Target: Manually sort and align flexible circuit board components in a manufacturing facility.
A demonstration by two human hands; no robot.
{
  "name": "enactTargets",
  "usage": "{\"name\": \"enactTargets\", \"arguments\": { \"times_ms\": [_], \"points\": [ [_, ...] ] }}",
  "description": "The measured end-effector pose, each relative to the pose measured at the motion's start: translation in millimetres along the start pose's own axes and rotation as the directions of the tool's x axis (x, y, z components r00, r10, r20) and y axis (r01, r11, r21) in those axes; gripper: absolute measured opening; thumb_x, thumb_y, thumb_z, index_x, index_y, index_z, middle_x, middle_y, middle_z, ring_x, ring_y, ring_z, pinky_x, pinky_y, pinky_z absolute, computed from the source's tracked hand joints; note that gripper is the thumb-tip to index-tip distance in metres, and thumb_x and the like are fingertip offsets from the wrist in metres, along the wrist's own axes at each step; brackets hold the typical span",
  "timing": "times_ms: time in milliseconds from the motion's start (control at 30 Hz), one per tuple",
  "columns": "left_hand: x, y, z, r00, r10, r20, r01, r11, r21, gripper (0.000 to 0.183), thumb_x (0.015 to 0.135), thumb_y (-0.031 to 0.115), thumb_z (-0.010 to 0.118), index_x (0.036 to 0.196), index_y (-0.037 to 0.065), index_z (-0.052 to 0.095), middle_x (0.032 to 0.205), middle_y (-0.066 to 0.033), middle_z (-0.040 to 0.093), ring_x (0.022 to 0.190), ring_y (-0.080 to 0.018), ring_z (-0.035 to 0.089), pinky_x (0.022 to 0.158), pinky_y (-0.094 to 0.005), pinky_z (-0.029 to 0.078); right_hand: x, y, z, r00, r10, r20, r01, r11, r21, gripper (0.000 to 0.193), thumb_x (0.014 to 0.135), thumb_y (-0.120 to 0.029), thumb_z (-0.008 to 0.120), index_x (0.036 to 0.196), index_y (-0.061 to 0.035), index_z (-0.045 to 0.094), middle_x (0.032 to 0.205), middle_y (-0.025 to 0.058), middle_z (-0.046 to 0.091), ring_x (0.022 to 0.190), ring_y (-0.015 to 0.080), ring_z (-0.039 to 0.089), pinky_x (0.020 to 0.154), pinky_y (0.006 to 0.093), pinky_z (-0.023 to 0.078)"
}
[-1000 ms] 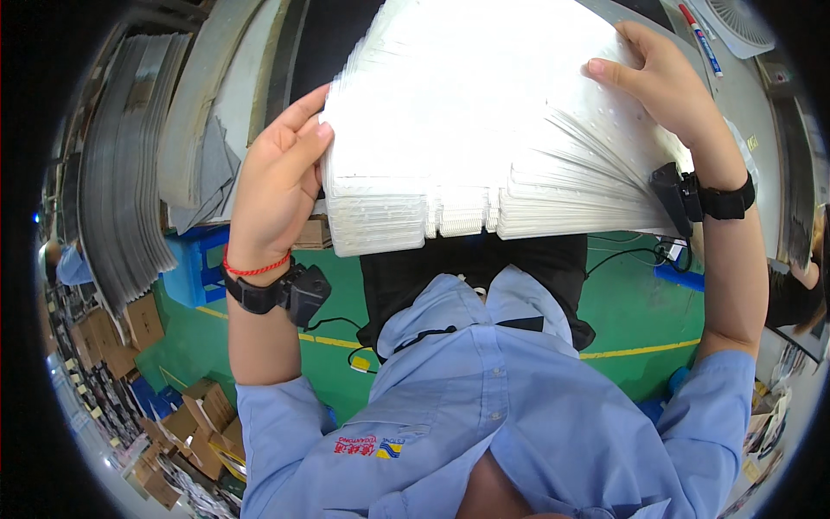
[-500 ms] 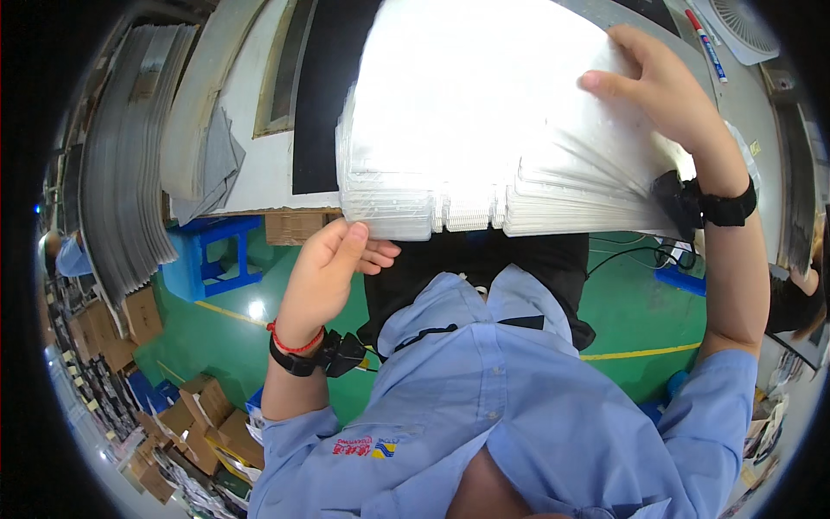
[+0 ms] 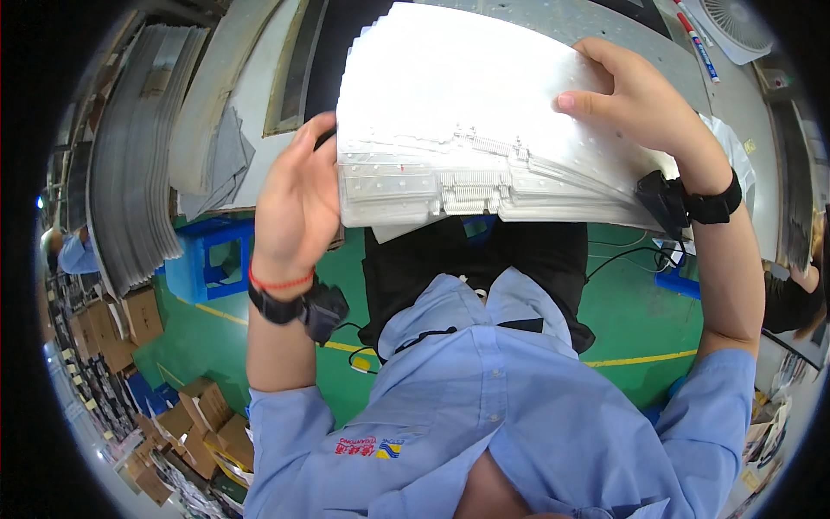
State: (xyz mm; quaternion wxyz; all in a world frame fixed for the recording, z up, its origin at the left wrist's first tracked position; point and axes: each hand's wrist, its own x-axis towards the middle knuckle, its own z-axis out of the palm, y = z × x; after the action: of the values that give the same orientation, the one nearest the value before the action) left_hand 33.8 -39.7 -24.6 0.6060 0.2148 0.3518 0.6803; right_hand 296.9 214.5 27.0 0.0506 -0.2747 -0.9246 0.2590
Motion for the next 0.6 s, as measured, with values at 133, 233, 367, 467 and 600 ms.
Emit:
{"name": "enactTargets", "arguments": {
  "times_ms": [133,233,367,467,600],
  "points": [
    [29.0,16.6,9.1,1.000,0.010,0.017,-0.012,0.991,0.131,0.049,0.104,0.019,0.036,0.145,-0.007,0.035,0.142,-0.0192,0.049,0.130,-0.0244,0.049,0.110,-0.0388,0.040,-2.6,7.3,2.2,0.995,-0.072,-0.069,0.072,0.997,-0.006,0.050,0.083,-0.037,0.076,0.108,0.0028,0.061,0.089,0.0123,0.061,0.082,0.0199,0.059,0.075,0.0323,0.048],
    [43.9,25.2,-4.4,0.981,-0.034,0.191,0.005,0.989,0.150,0.053,0.103,0.016,0.038,0.148,-0.009,0.029,0.144,-0.0185,0.048,0.132,-0.0235,0.049,0.110,-0.0357,0.039,-0.2,8.3,3.4,0.992,-0.095,-0.086,0.099,0.994,0.038,0.048,0.081,-0.040,0.074,0.100,0.0025,0.062,0.083,0.0180,0.062,0.076,0.0263,0.059,0.069,0.0365,0.047],
    [50.8,23.5,-10.6,0.974,-0.071,0.213,0.038,0.987,0.159,0.051,0.102,0.010,0.044,0.147,-0.009,0.030,0.142,-0.0179,0.050,0.129,-0.0207,0.051,0.109,-0.0338,0.042,0.7,7.2,0.7,0.994,-0.071,-0.085,0.072,0.997,0.009,0.045,0.081,-0.038,0.075,0.098,0.0021,0.063,0.082,0.0176,0.062,0.074,0.0253,0.059,0.067,0.0362,0.047],
    [50.6,19.9,-12.0,0.989,-0.062,0.132,0.036,0.982,0.188,0.047,0.102,0.010,0.046,0.145,-0.007,0.035,0.135,-0.0163,0.056,0.121,-0.0179,0.057,0.104,-0.0313,0.046,1.9,9.8,1.7,0.998,-0.022,-0.066,0.024,0.999,0.030,0.045,0.081,-0.037,0.076,0.099,0.0027,0.064,0.083,0.0170,0.063,0.073,0.0239,0.061,0.067,0.0357,0.048],
    [55.3,15.1,-9.6,1.000,0.007,-0.012,-0.002,0.946,0.325,0.041,0.104,0.015,0.048,0.140,-0.006,0.045,0.124,-0.0132,0.064,0.109,-0.0146,0.064,0.095,-0.0284,0.052,1.9,12.2,-1.6,0.994,0.065,-0.084,-0.061,0.997,0.049,0.051,0.081,-0.038,0.079,0.108,0.0027,0.063,0.079,0.0068,0.058,0.074,0.0136,0.056,0.067,0.0279,0.047]
  ]
}}
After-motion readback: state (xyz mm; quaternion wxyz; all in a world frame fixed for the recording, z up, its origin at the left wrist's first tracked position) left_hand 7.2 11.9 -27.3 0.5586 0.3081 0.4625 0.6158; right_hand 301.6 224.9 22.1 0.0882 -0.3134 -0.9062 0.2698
